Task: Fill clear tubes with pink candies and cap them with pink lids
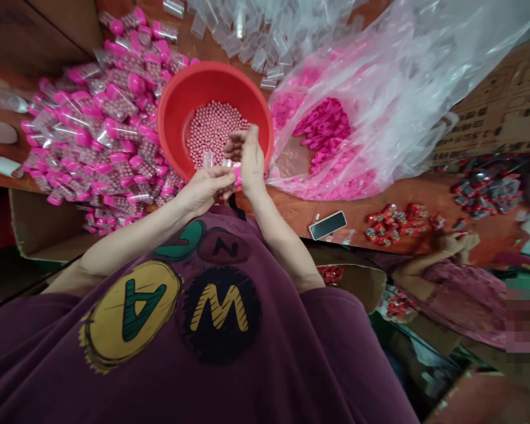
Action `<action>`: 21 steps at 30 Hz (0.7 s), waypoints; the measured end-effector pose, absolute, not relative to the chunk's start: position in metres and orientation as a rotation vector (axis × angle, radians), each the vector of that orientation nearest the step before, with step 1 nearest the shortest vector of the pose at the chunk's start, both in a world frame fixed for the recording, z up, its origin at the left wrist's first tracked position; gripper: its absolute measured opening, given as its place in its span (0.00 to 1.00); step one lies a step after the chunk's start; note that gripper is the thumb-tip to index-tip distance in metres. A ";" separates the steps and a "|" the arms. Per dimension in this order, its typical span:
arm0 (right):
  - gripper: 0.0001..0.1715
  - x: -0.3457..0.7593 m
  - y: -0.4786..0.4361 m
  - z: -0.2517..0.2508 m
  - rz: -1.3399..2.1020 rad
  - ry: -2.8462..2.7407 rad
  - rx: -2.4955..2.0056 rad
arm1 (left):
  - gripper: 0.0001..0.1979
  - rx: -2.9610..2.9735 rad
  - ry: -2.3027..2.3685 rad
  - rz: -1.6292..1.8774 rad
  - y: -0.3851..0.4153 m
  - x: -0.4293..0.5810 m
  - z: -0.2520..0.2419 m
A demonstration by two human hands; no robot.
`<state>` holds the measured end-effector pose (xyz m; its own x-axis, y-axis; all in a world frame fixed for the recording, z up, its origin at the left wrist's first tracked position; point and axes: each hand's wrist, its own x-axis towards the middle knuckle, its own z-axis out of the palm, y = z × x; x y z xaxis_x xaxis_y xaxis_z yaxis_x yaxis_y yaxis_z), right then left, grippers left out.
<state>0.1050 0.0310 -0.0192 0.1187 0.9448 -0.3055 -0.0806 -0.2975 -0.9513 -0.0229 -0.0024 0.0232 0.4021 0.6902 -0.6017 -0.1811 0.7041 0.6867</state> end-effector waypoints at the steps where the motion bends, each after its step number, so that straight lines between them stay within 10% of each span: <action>1: 0.52 0.109 0.029 -0.032 1.342 -0.879 -1.457 | 0.08 0.491 1.003 0.553 0.000 -0.024 0.014; 5: 0.42 0.126 0.005 -0.054 1.237 -1.228 -1.426 | 0.10 0.260 1.073 0.595 0.007 -0.034 -0.012; 10: 0.53 0.122 -0.028 -0.059 1.129 -1.880 -1.399 | 0.11 0.135 1.190 0.595 0.006 -0.044 -0.024; 17: 0.36 0.088 -0.029 -0.066 1.028 -2.109 -1.441 | 0.15 0.164 1.284 0.632 -0.011 -0.055 -0.027; 21: 0.46 0.078 -0.011 -0.066 1.294 -2.150 -1.178 | 0.16 0.332 1.422 0.764 -0.017 -0.094 -0.030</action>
<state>0.0784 -0.0107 -0.0665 -0.5835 0.8055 -0.1032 0.4684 0.2300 -0.8531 -0.0944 -0.0166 -0.0297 -0.0331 0.6493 -0.7598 -0.2754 0.7249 0.6314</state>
